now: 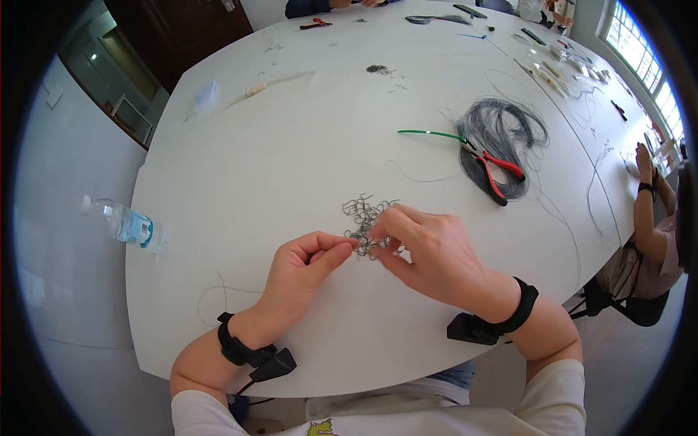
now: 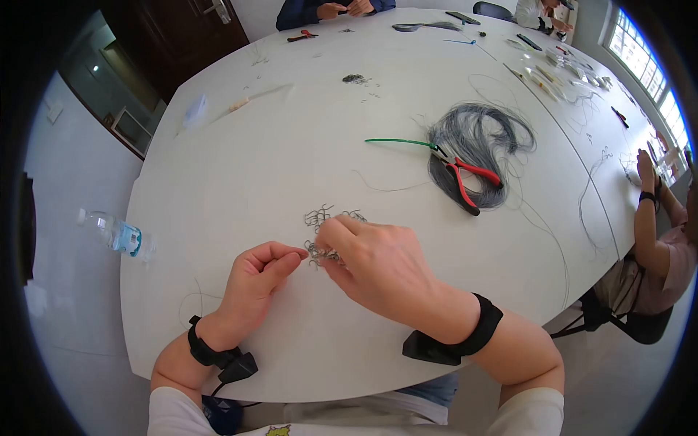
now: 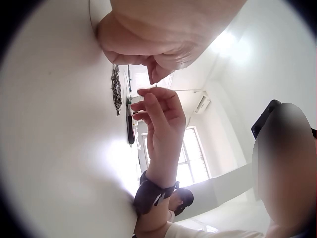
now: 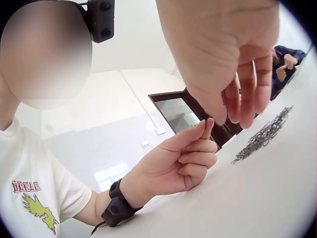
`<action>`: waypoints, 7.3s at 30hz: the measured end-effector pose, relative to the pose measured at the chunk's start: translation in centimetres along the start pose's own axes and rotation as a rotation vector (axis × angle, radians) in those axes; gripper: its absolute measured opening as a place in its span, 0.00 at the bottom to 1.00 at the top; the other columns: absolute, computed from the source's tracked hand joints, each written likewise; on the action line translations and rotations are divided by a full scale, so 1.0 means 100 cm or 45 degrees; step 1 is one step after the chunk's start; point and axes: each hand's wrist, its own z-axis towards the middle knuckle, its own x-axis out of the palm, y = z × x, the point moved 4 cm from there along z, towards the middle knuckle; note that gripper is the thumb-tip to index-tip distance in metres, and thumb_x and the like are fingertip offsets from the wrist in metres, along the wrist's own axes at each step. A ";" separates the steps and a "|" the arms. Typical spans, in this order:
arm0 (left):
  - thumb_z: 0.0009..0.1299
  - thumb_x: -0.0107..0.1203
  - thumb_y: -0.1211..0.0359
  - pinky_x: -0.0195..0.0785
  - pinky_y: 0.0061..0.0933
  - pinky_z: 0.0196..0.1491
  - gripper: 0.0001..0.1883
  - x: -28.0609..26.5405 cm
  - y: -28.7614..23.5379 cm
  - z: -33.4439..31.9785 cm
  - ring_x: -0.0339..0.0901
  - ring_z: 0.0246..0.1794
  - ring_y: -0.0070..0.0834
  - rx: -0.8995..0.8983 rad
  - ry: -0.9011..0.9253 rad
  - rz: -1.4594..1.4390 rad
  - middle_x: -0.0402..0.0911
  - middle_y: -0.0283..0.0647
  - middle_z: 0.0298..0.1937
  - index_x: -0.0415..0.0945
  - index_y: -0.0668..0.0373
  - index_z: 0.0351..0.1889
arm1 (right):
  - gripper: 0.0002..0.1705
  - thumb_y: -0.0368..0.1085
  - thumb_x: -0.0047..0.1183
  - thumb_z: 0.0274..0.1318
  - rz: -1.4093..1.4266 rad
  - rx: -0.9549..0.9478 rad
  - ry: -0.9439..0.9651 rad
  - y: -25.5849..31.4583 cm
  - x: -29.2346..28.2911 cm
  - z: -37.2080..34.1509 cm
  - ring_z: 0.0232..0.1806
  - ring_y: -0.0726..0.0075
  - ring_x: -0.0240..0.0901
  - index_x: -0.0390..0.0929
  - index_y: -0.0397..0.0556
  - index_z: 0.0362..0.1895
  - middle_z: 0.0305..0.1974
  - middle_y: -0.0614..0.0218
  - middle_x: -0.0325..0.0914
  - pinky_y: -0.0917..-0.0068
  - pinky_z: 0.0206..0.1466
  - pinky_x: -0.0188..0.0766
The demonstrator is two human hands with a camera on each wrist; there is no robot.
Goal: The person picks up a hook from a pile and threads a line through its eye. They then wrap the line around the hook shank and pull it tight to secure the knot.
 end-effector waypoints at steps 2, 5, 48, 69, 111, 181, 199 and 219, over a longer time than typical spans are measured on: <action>0.74 0.58 0.66 0.51 0.11 0.31 0.10 0.001 -0.001 -0.001 0.57 0.26 0.05 -0.009 -0.005 -0.018 0.68 0.18 0.24 0.82 0.62 0.45 | 0.12 0.36 0.64 0.49 0.026 0.049 0.004 0.002 -0.001 0.001 0.28 0.61 0.77 0.74 0.53 0.37 0.31 0.71 0.77 0.66 0.26 0.69; 0.74 0.59 0.66 0.52 0.11 0.32 0.09 0.003 0.000 -0.002 0.58 0.26 0.05 -0.051 -0.019 -0.035 0.70 0.19 0.25 0.82 0.63 0.45 | 0.16 0.39 0.66 0.49 0.032 0.020 0.033 0.003 0.000 0.002 0.30 0.62 0.78 0.74 0.53 0.40 0.34 0.71 0.77 0.66 0.28 0.70; 0.72 0.60 0.70 0.60 0.12 0.35 0.06 0.010 0.000 0.018 0.70 0.30 0.06 0.120 -0.052 0.125 0.81 0.26 0.31 0.82 0.63 0.41 | 0.09 0.32 0.61 0.46 -0.140 -0.212 -0.176 -0.010 0.001 0.003 0.26 0.64 0.73 0.72 0.52 0.29 0.24 0.72 0.71 0.67 0.25 0.69; 0.73 0.59 0.69 0.63 0.11 0.41 0.07 0.005 0.007 0.020 0.73 0.35 0.07 0.140 -0.068 -0.021 0.83 0.29 0.36 0.80 0.62 0.44 | 0.07 0.28 0.60 0.46 0.133 0.009 -0.109 -0.016 -0.007 0.007 0.23 0.66 0.78 0.75 0.51 0.29 0.25 0.70 0.77 0.72 0.24 0.70; 0.73 0.59 0.67 0.63 0.13 0.36 0.08 0.025 -0.039 -0.003 0.69 0.31 0.06 0.181 0.109 -0.237 0.77 0.24 0.29 0.79 0.61 0.44 | 0.30 0.34 0.58 0.59 1.139 0.480 0.520 -0.003 0.020 -0.002 0.39 0.70 0.82 0.60 0.43 0.63 0.54 0.55 0.77 0.72 0.38 0.79; 0.70 0.59 0.76 0.50 0.13 0.29 0.02 0.012 0.004 0.002 0.51 0.24 0.08 0.229 0.002 0.275 0.56 0.18 0.22 0.80 0.60 0.38 | 0.08 0.26 0.62 0.42 0.141 -0.153 -0.007 -0.006 -0.022 0.008 0.22 0.65 0.74 0.76 0.51 0.26 0.25 0.70 0.74 0.72 0.24 0.68; 0.71 0.59 0.76 0.50 0.14 0.30 0.02 0.012 0.004 0.002 0.51 0.24 0.08 0.222 0.011 0.218 0.55 0.18 0.21 0.81 0.61 0.39 | 0.09 0.25 0.60 0.41 0.159 -0.189 0.152 -0.006 -0.028 0.010 0.22 0.65 0.72 0.73 0.49 0.25 0.24 0.69 0.72 0.72 0.23 0.67; 0.71 0.59 0.74 0.51 0.13 0.30 0.02 0.012 0.007 0.001 0.53 0.25 0.07 0.158 0.016 0.154 0.59 0.19 0.24 0.77 0.60 0.37 | 0.12 0.31 0.64 0.45 -0.125 -0.363 -0.108 -0.008 -0.034 0.016 0.27 0.67 0.76 0.79 0.52 0.36 0.38 0.70 0.78 0.71 0.24 0.69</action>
